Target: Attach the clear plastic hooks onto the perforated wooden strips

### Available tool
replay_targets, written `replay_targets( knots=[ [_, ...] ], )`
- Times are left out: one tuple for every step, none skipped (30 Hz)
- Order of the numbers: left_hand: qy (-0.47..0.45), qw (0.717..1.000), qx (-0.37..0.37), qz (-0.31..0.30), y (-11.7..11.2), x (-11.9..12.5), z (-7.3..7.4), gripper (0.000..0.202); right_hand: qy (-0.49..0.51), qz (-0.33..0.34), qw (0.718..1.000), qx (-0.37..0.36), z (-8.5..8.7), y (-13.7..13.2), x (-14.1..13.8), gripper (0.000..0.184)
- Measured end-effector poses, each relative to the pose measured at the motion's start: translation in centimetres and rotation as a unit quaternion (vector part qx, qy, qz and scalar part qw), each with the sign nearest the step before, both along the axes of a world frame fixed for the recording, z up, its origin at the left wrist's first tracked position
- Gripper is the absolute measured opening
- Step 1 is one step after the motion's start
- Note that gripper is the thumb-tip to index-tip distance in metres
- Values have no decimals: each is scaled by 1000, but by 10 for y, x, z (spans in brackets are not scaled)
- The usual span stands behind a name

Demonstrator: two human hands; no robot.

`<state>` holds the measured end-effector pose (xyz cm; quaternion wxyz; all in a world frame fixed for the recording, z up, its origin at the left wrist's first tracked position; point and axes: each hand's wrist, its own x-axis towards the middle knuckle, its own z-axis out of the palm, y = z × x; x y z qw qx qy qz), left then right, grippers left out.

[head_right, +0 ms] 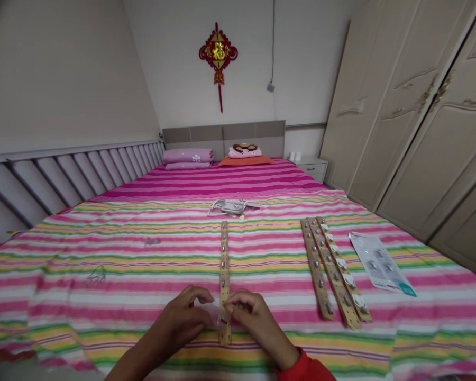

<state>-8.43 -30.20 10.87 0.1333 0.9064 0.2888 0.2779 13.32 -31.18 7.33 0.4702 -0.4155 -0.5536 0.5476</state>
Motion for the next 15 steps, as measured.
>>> replay_targets(
  knots=[
    [0, 1000, -18, -11, 0, 1, -2, 25, 10, 19, 1000, -17, -1, -1, -1, 28],
    [0, 999, -34, -21, -1, 1, -3, 26, 22, 38, 998, -38, -2, -2, -2, 29],
    [-2, 998, -48, -28, -1, 2, -4, 26, 35, 54, 996, -59, -3, -3, -3, 30],
    [-5, 998, -62, -32, -2, 3, -5, 26, 46, 65, 994, -79, -5, -4, -4, 31],
    [-10, 997, -75, -33, -3, 3, -6, 25, 57, 73, 991, -97, -7, -5, -4, 32],
    [-16, 995, -88, -32, -3, 3, -7, 24, 65, 79, 988, -114, -10, -7, -3, 32],
    [-25, 994, -99, -30, -3, 4, -9, 23, 71, 88, 985, -130, -12, -8, -3, 32],
    [-34, 993, -108, -30, -3, 4, -12, 21, 75, 96, 982, -146, -15, -9, -3, 32],
    [-42, 992, -115, -30, -2, 4, -15, 21, 78, 101, 979, -159, -17, -11, -2, 32],
    [-49, 991, -118, -30, 0, 3, -20, 20, 84, 105, 976, -170, -20, -12, -3, 32],
    [-55, 991, -117, -29, 2, 3, -24, 19, 92, 108, 974, -179, -22, -12, -3, 32],
    [-61, 991, -113, -27, 4, 3, -29, 18, 102, 107, 972, -185, -24, -13, -4, 32],
    [-66, 992, -108, -22, 7, 4, -34, 17, 113, 102, 970, -188, -26, -13, -5, 32],
    [-70, 992, -107, -14, 9, 4, -38, 16, 122, 95, 969, -191, -28, -13, -7, 31],
    [-77, 991, -106, -4, 12, 5, -41, 15, 128, 86, 969, -192, -29, -12, -9, 31]
  ],
)
